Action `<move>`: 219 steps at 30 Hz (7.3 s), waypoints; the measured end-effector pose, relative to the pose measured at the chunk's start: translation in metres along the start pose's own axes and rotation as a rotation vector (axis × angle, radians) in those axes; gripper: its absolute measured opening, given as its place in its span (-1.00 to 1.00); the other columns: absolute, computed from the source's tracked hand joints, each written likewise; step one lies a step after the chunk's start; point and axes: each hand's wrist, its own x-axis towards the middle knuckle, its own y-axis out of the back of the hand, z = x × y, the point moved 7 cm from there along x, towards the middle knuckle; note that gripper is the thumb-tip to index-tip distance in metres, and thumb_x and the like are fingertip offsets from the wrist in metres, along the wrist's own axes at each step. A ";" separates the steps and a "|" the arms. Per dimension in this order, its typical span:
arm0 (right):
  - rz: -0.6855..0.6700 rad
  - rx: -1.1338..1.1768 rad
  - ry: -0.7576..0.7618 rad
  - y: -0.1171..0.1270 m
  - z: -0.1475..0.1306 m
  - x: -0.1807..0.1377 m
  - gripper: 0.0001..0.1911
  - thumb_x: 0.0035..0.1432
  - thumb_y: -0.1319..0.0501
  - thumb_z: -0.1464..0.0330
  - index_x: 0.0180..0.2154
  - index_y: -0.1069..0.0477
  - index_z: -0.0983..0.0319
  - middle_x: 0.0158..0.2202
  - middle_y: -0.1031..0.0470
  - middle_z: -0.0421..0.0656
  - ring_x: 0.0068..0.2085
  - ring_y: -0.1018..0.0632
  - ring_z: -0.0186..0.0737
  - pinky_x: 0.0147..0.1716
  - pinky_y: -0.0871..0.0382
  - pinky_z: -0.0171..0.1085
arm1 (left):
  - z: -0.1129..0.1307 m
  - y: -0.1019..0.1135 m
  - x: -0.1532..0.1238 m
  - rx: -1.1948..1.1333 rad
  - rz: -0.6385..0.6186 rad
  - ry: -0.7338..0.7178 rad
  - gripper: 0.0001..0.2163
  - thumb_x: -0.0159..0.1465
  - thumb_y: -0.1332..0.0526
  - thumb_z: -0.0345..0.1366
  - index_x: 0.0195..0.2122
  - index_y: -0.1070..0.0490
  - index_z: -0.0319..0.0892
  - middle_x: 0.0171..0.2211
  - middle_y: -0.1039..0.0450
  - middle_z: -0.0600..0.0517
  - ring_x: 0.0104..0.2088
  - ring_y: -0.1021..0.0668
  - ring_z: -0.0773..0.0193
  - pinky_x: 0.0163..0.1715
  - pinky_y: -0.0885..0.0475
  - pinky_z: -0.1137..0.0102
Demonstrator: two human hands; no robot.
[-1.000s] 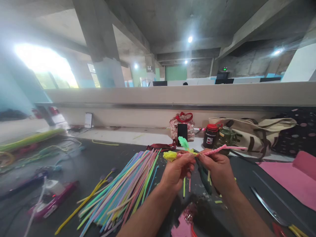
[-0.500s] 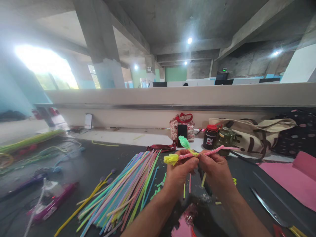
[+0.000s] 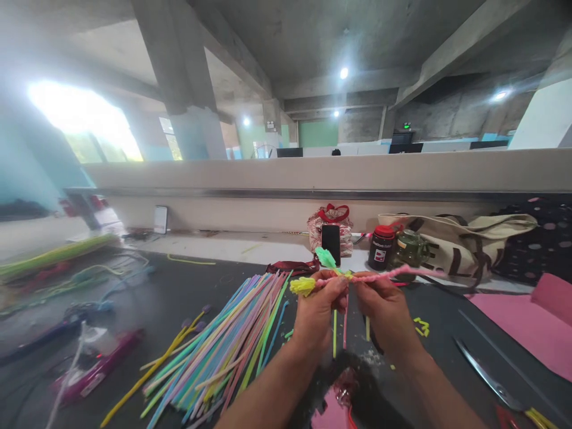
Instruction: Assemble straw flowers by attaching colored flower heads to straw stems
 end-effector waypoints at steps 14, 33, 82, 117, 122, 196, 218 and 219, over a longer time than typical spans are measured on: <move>-0.027 -0.589 0.139 -0.019 -0.006 -0.016 -0.80 0.02 -0.13 0.27 -0.40 -0.46 0.23 -0.59 -0.37 -0.24 -0.55 -0.33 -0.33 -0.56 -0.17 -0.36 | 0.009 0.017 0.011 0.203 0.122 -0.210 -0.84 -0.11 -0.30 -0.32 -0.53 -0.33 -0.22 -0.64 -0.31 0.16 -0.62 -0.31 0.47 -0.58 -0.19 0.55; -0.373 -1.291 0.288 0.005 -0.047 0.008 -0.83 0.00 -0.11 0.38 -0.48 -0.48 0.18 -0.52 -0.47 -0.24 -0.47 -0.42 -0.31 -0.51 -0.12 -0.37 | 0.007 -0.015 0.004 0.844 -0.494 -0.259 -0.91 -0.01 -0.15 -0.39 -0.54 -0.45 -0.17 -0.58 -0.35 0.06 -0.52 -0.33 0.34 -0.50 -0.18 0.50; -0.095 -0.366 -0.105 0.016 0.045 -0.014 -0.68 0.02 -0.13 0.18 -0.50 -0.41 0.31 -0.68 -0.14 -0.30 -0.62 -0.14 -0.43 -0.65 0.01 -0.40 | -0.019 0.013 0.023 0.586 -0.024 -0.253 -0.90 0.03 -0.18 -0.29 -0.48 -0.31 -0.20 -0.59 -0.33 0.13 -0.58 -0.37 0.42 -0.55 -0.25 0.52; -0.153 -0.934 0.439 0.017 -0.033 -0.015 -0.80 0.15 -0.02 0.34 -0.31 -0.41 0.19 -0.38 -0.48 -0.20 -0.38 -0.44 -0.31 -0.37 -0.23 -0.37 | -0.020 -0.009 0.008 0.375 -0.335 0.079 -0.84 -0.05 -0.28 -0.29 -0.46 -0.41 -0.25 -0.54 -0.33 0.08 -0.54 -0.34 0.44 -0.56 -0.25 0.54; -0.187 -1.008 0.491 0.014 -0.036 -0.018 -0.79 0.16 -0.02 0.33 -0.30 -0.41 0.18 -0.40 -0.48 -0.20 -0.41 -0.44 -0.31 -0.39 -0.23 -0.37 | -0.021 -0.008 0.007 0.382 -0.324 0.068 -0.85 0.00 -0.24 -0.27 -0.55 -0.39 -0.27 -0.59 -0.33 0.07 -0.55 -0.36 0.42 -0.59 -0.24 0.54; -0.031 0.312 -0.439 0.000 0.053 -0.028 -0.71 -0.18 -0.32 0.21 -0.49 -0.36 0.29 -0.69 -0.29 -0.34 -0.75 -0.22 -0.56 -0.83 0.05 -0.54 | -0.001 0.001 0.006 0.594 -0.059 -0.299 -0.91 0.00 -0.21 -0.29 -0.49 -0.39 -0.20 -0.56 -0.38 0.10 -0.54 -0.40 0.39 -0.51 -0.28 0.50; -0.234 -0.617 -0.066 0.036 -0.022 0.001 -0.83 -0.09 -0.20 0.28 -0.53 -0.44 0.26 -0.59 -0.36 -0.27 -0.53 -0.32 -0.38 -0.53 -0.14 -0.40 | -0.029 -0.008 0.009 0.289 -0.298 0.139 -0.90 -0.05 -0.26 -0.34 -0.58 -0.37 -0.27 -0.66 -0.34 0.09 -0.64 -0.37 0.45 -0.62 -0.23 0.54; -0.239 -0.538 -0.116 0.037 -0.018 0.002 -0.81 -0.11 -0.22 0.26 -0.54 -0.43 0.27 -0.61 -0.35 -0.27 -0.55 -0.30 -0.39 -0.55 -0.13 -0.40 | -0.032 -0.010 0.007 0.232 -0.320 0.193 -0.89 -0.06 -0.27 -0.34 -0.58 -0.38 -0.28 -0.65 -0.36 0.07 -0.63 -0.38 0.46 -0.63 -0.23 0.55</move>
